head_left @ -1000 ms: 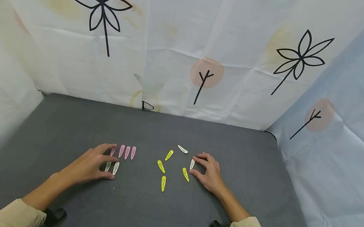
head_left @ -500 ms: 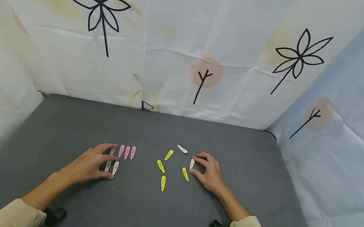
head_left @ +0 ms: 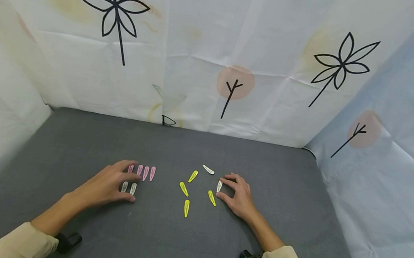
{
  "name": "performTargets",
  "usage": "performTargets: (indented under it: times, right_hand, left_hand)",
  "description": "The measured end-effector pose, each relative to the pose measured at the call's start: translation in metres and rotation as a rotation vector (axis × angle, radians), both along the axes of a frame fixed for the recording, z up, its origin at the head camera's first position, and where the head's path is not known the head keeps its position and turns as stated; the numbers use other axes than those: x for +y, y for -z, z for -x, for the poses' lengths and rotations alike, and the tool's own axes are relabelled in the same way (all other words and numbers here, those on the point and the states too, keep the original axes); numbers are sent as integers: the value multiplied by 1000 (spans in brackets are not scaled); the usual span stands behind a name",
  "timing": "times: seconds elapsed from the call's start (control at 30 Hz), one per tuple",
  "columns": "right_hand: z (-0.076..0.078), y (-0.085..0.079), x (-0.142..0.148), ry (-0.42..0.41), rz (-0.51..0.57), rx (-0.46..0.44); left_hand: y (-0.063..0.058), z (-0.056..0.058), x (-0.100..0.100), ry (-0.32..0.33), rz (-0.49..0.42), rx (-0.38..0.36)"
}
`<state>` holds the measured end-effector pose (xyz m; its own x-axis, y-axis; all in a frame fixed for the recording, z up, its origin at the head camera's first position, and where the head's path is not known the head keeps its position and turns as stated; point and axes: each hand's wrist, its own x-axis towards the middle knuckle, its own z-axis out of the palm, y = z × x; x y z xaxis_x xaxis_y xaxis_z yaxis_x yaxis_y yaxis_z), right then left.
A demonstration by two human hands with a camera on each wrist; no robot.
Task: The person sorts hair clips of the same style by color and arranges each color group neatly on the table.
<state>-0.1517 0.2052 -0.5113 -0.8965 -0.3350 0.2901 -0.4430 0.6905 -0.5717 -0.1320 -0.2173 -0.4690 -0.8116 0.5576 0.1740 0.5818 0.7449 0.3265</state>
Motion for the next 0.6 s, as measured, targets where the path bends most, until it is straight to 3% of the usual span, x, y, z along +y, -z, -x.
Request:
performTargets:
  times: [0.27,0.43,0.6]
  right_hand:
    - [-2,-2,0,-5,3,1]
    - [-2,-3,0,-6,5,-9]
    - [-2,-2,2,-8,-11,-9]
  left_hand:
    - [-15,22,50,55,-2,55]
    - [-20,40,88,85,-42,33]
    - [-14,59,120,78,-49,-38]
